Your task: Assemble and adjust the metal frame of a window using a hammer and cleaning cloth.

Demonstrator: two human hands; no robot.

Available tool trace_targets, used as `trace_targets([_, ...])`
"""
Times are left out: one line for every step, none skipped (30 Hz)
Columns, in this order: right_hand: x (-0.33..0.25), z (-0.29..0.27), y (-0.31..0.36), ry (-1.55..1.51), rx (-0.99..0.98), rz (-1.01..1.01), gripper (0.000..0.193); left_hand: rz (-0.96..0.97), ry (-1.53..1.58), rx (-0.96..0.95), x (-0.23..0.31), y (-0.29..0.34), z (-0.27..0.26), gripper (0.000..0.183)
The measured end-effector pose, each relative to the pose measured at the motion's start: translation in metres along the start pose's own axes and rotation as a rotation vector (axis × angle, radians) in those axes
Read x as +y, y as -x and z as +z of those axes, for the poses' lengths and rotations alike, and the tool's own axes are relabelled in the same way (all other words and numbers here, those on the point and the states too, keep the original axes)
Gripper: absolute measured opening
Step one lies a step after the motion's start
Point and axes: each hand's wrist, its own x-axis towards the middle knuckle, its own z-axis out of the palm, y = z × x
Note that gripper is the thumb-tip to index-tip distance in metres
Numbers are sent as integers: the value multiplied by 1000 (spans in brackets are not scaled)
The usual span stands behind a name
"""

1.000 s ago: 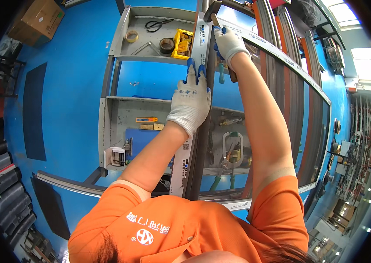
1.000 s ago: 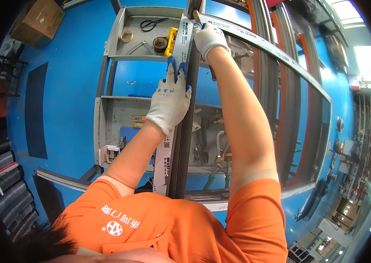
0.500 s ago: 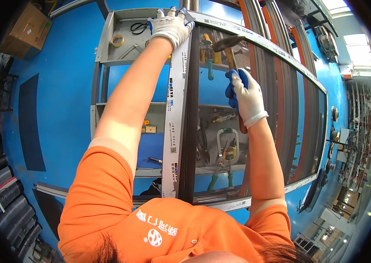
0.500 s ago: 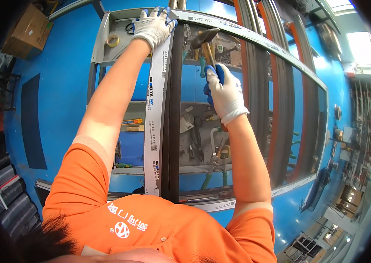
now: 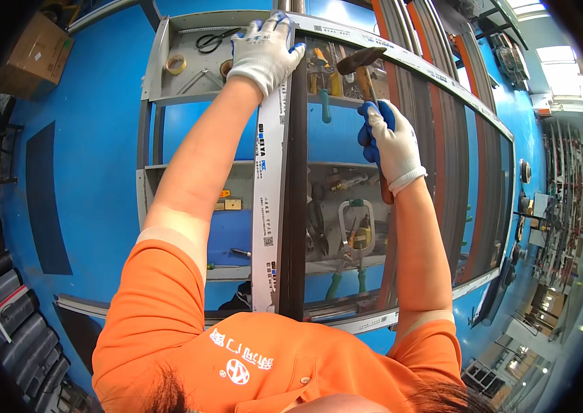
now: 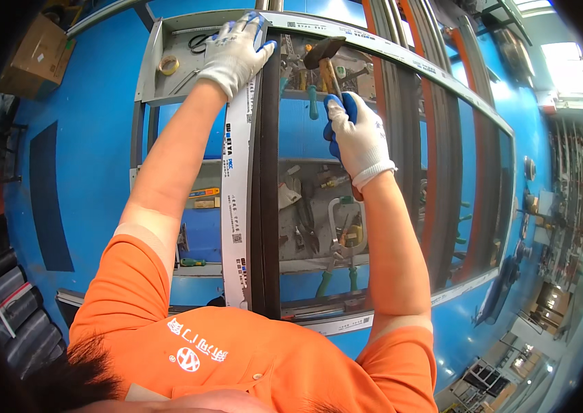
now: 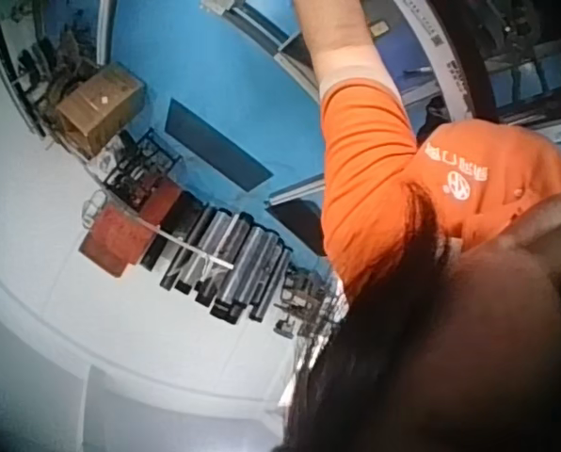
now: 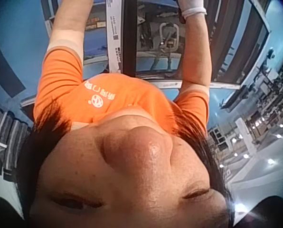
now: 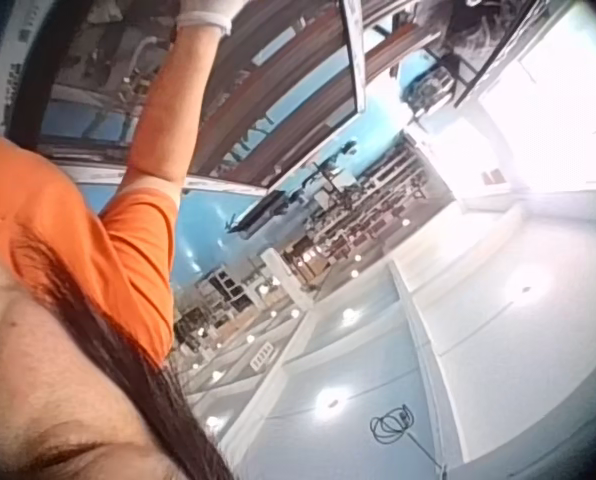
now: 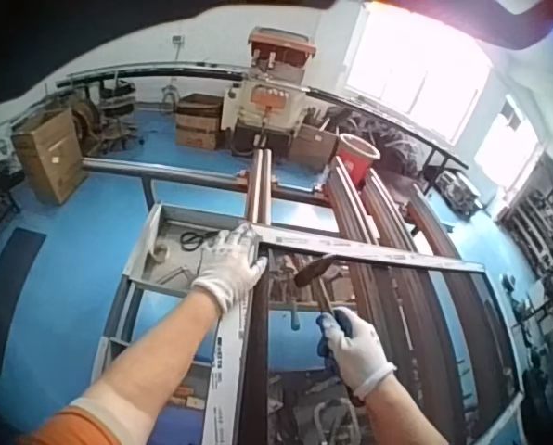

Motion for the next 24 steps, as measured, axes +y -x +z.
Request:
trace_targets([-3,1,-3,7,-4,15,25,-14,-54,26,1,-2,1,64])
trace_targets([-7,4,-5,7,-11,15,25,-19,-58,23,-1,-4,1,64])
trace_targets([-13,8,-7,4,-16,11,25,-31,-20,62,-3,-7,1,58])
trace_targets([-19,11,-9,4,-14,8,25,-39,22,102,-2,-12,1,53])
trace_targets([-25,15,-11,3,-14,5,25,-49,63,143,-3,-15,0,47])
trace_targets([-29,20,-14,2,-16,0,25,-59,103,184,-4,-17,-1,42])
trace_targets([-32,22,-20,4,-14,-3,25,-60,105,187,-1,-18,-4,42])
trace_targets([-35,25,-27,5,-14,-10,26,-65,74,101,2,-15,-6,48])
trace_targets([-37,29,-34,5,-14,-14,26,-70,41,13,4,-10,-10,55])
trace_targets([-39,33,-42,4,-15,-19,26,-75,8,-76,7,-3,-14,62])
trace_targets([-41,38,-50,4,-16,-23,26,-80,-24,-164,9,2,-16,69])
trace_targets([-44,44,-58,2,-22,-26,26,-85,-29,-164,8,8,-19,69])
trace_targets([-46,51,-69,31,-22,-31,27,-101,25,-135,8,14,-21,67])
trace_targets([-49,57,-80,63,-21,-38,28,-118,82,-104,10,20,-23,65])
trace_targets([-51,61,-89,96,-19,-44,28,-135,140,-73,12,24,-24,63])
trace_targets([-52,64,-95,130,-15,-50,29,-151,199,-42,13,24,-23,61])
trace_targets([-55,70,-97,131,-24,-53,29,-160,196,-42,10,24,-23,61])
trace_targets([-58,74,-99,151,-27,-73,30,-168,218,-78,8,23,-23,61])
trace_targets([-61,78,-100,171,-28,-92,31,-177,240,-114,6,22,-22,61])
trace_targets([-64,82,-102,191,-29,-112,32,-184,263,-150,4,21,-22,60])
trace_targets([-66,86,-104,210,-29,-131,34,-191,287,-186,2,20,-22,60])
trace_targets([-65,88,-108,213,-29,-132,34,-193,289,-186,3,19,-22,60])
trace_targets([-60,91,-114,319,-17,-160,34,-223,312,-219,3,18,-23,60])
trace_targets([-56,94,-119,427,-2,-185,35,-251,337,-253,5,16,-24,59])
